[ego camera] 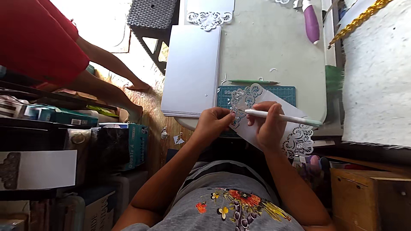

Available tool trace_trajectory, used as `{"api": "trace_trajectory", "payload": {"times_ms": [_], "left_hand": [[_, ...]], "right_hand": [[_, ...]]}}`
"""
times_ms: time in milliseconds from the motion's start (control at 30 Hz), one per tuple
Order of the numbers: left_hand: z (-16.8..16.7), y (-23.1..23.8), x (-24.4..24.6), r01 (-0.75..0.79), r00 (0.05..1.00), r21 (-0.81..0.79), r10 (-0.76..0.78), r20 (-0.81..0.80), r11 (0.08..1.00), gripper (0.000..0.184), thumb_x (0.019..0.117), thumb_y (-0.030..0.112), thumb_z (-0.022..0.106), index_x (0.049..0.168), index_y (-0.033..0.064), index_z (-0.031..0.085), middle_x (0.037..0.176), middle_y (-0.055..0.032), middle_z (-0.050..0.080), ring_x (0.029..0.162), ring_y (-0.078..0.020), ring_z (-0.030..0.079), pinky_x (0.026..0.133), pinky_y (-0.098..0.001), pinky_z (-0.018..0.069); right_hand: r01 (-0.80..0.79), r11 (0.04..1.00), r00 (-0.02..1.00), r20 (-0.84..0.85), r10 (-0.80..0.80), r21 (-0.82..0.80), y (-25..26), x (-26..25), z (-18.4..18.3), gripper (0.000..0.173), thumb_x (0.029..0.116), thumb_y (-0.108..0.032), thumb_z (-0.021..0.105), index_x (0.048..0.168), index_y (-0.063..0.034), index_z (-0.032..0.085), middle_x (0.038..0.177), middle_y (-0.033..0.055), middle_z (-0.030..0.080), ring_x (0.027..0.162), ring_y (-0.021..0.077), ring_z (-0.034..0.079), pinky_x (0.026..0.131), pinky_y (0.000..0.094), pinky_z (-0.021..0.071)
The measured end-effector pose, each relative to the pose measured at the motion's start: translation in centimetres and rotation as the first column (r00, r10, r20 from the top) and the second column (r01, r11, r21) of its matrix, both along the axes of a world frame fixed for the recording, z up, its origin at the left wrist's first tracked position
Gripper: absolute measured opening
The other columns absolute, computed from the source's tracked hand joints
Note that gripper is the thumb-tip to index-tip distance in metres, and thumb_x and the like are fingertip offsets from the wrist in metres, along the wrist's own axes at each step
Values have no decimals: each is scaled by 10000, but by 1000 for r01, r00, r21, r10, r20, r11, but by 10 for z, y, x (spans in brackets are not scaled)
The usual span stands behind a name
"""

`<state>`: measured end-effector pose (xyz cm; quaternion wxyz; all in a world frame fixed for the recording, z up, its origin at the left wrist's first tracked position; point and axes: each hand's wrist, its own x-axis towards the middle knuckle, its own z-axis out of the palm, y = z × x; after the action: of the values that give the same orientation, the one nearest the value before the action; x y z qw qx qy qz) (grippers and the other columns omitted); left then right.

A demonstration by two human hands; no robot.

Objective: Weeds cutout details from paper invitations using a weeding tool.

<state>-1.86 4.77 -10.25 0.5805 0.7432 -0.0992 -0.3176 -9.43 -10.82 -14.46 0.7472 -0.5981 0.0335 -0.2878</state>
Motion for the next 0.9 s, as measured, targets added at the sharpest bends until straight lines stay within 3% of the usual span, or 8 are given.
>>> {"api": "trace_trajectory", "payload": {"times_ms": [200,300,400,533,900], "left_hand": [[-3,-6,2,4,986,78,-16,164,997,138,1021,123,625,966,20,698,752,-12,674,594,-31,612,570,-202,531],[-2,-2,1,-2,999,25,0,46,1000,142,1030,114,610,1056,3,694,859,-34,711,699,-61,685,664,-237,601],[2,1,0,17,1000,22,-17,-20,1000,174,1001,49,630,1164,4,674,958,-46,719,762,-74,692,703,-245,602],[-2,1,-6,-40,998,32,39,42,999,182,978,40,665,1158,10,675,962,-37,725,754,-59,694,703,-231,601],[-6,0,-10,-101,994,-25,102,38,995,186,959,3,677,1144,6,689,923,-29,740,735,-53,704,693,-224,607]], "right_hand": [[-29,1000,999,20,29,-2,-2,1,2,380,1081,-451,472,1104,-148,699,962,-51,723,734,30,685,618,175,579],[-12,992,1000,10,13,-128,-2,-1,3,150,1041,-176,614,1128,-66,668,997,-6,712,770,46,680,676,208,595],[16,972,1000,8,-15,-234,-1,-1,1,121,968,-17,634,1079,26,654,967,44,706,780,62,683,717,231,605],[10,959,1000,31,-1,-284,1,0,-3,83,940,14,630,1011,40,665,920,46,716,750,39,683,686,207,601],[-6,963,999,46,19,-269,1,0,-2,82,939,26,636,1007,58,670,949,61,718,776,45,693,714,211,608]]}}
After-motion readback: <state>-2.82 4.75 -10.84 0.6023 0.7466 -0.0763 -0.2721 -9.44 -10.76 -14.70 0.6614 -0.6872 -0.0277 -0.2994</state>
